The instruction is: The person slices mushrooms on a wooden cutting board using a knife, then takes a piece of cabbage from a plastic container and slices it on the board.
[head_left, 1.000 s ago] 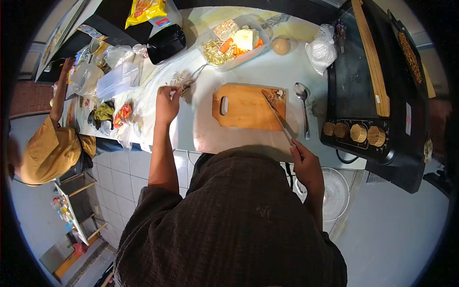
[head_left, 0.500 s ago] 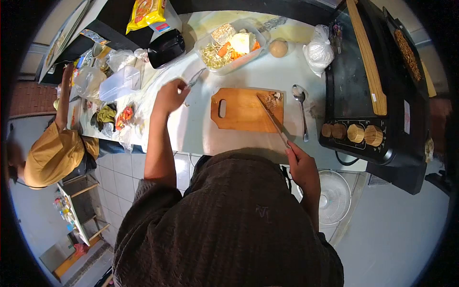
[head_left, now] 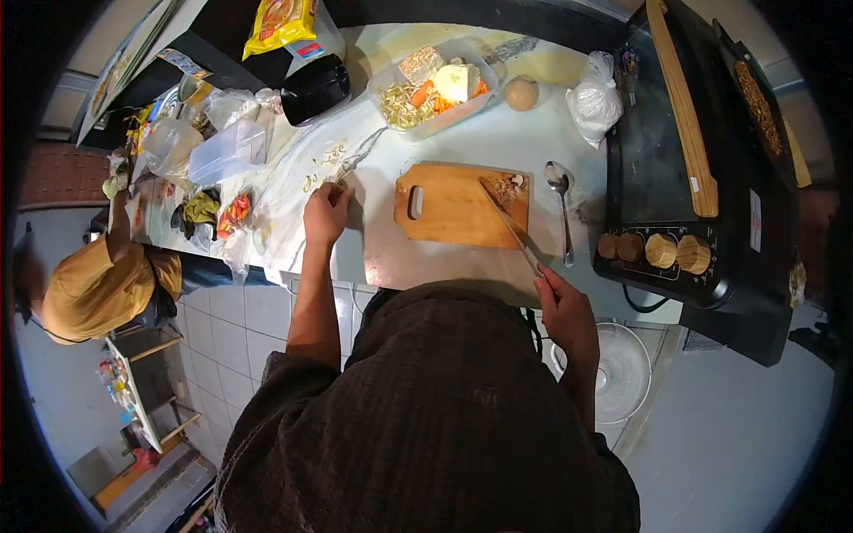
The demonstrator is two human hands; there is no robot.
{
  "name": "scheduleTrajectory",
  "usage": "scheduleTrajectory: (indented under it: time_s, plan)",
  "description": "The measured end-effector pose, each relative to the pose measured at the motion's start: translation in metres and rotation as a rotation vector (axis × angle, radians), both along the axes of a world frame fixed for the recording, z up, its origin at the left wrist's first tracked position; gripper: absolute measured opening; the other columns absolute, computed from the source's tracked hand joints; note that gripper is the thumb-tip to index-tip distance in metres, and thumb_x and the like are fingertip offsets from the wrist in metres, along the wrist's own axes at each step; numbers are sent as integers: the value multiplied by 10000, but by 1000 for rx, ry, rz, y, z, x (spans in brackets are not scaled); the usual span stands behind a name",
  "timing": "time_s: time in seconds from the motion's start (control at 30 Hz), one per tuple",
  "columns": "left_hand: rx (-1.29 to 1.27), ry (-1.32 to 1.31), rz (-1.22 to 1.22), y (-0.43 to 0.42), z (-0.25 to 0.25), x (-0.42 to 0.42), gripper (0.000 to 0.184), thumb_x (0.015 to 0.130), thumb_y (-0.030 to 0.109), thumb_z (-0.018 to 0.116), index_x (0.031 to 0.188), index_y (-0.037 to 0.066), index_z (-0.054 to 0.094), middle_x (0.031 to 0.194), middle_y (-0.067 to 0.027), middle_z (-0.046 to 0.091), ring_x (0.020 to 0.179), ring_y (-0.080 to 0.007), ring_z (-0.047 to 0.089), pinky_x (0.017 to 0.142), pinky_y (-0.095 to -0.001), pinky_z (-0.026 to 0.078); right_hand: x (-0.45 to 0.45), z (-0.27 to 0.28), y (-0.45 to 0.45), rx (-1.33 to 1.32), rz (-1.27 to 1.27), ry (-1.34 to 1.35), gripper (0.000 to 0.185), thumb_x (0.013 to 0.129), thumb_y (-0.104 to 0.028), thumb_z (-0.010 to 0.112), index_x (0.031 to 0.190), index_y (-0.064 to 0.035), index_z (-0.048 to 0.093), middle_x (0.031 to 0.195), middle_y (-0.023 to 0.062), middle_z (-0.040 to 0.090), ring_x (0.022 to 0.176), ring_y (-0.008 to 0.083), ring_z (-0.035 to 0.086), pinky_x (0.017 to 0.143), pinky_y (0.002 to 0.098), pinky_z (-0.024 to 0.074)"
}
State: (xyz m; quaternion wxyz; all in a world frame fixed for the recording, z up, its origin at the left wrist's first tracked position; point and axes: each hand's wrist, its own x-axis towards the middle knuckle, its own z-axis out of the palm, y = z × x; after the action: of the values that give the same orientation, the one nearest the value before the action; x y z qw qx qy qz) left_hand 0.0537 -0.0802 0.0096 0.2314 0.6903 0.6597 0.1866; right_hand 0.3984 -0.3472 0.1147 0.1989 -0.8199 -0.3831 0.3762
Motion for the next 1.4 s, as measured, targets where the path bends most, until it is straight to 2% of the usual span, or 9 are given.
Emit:
scheduleTrajectory:
  time_s: [0.17, 0.23, 0.27, 0.33, 0.5, 0.67, 0.83, 1.27, 1.4]
  plan:
    - [26, -195, -67, 17, 35, 34, 264, 908, 271, 736, 947, 12, 701, 807, -121, 715, 723, -214, 681, 692, -341, 527, -2, 6, 0, 22, 11, -12, 407, 1012, -331, 588, 1353, -114, 637, 677, 112, 626, 621, 122, 570, 643, 308, 478]
    - [90, -442, -121, 36, 51, 63, 270, 917, 252, 757, 933, -12, 701, 802, -76, 711, 723, -134, 645, 703, -290, 519, -3, 14, 4, -84, -8, 37, 425, 1009, -389, 557, 1334, -132, 651, 1068, 243, 708, 1053, 390, 687, 904, 417, 528]
    - [97, -481, -114, 44, 66, 80, 265, 920, 243, 758, 940, -15, 701, 812, -66, 713, 736, -124, 640, 717, -283, 519, -3, 11, 3, -84, 0, 35, 425, 1009, -389, 557, 1334, -132, 651, 1068, 243, 708, 1053, 390, 687, 904, 417, 528]
    - [195, -622, -183, 67, 69, 102, 277, 927, 243, 755, 984, -24, 707, 844, -66, 719, 748, -112, 631, 720, -273, 515, -1, 4, 0, 22, 20, -28, 404, 1009, -328, 593, 1344, -108, 640, 671, 117, 607, 632, 122, 539, 643, 303, 465]
    - [220, -405, -93, 61, 97, 104, 310, 921, 271, 747, 1074, 3, 721, 890, -123, 722, 775, -175, 661, 758, -301, 526, -3, 7, 0, -2, 13, -15, 400, 1005, -319, 600, 1338, -104, 643, 667, 120, 601, 625, 126, 529, 637, 304, 461]
    - [368, -123, 10, 45, 22, 19, 250, 877, 203, 716, 1049, 21, 721, 1003, -185, 709, 921, -324, 683, 822, -408, 533, -7, 7, -3, 27, 16, -24, 401, 1006, -327, 598, 1341, -111, 644, 659, 123, 590, 618, 130, 522, 637, 306, 460]
    - [331, 158, 170, 29, -14, -53, 216, 859, 204, 703, 1020, 63, 736, 957, -149, 712, 901, -331, 685, 816, -437, 538, -7, 7, -1, -17, 29, -43, 411, 1007, -338, 592, 1351, -118, 637, 691, 140, 616, 646, 136, 554, 667, 313, 476]
    - [319, 319, 87, 34, -22, -63, 207, 935, 203, 619, 1023, 42, 715, 992, -188, 710, 914, -391, 675, 814, -471, 533, -6, 9, 0, -22, 61, -75, 447, 1013, -395, 569, 1366, -129, 631, 779, 164, 693, 697, 178, 642, 715, 331, 505]
    - [259, 101, 136, 33, -17, -59, 229, 980, 205, 600, 1063, 15, 696, 965, -177, 711, 883, -326, 683, 791, -406, 529, -7, 7, -2, -48, 40, -35, 455, 1014, -404, 567, 1379, -138, 625, 711, 123, 660, 636, 150, 623, 667, 315, 495]
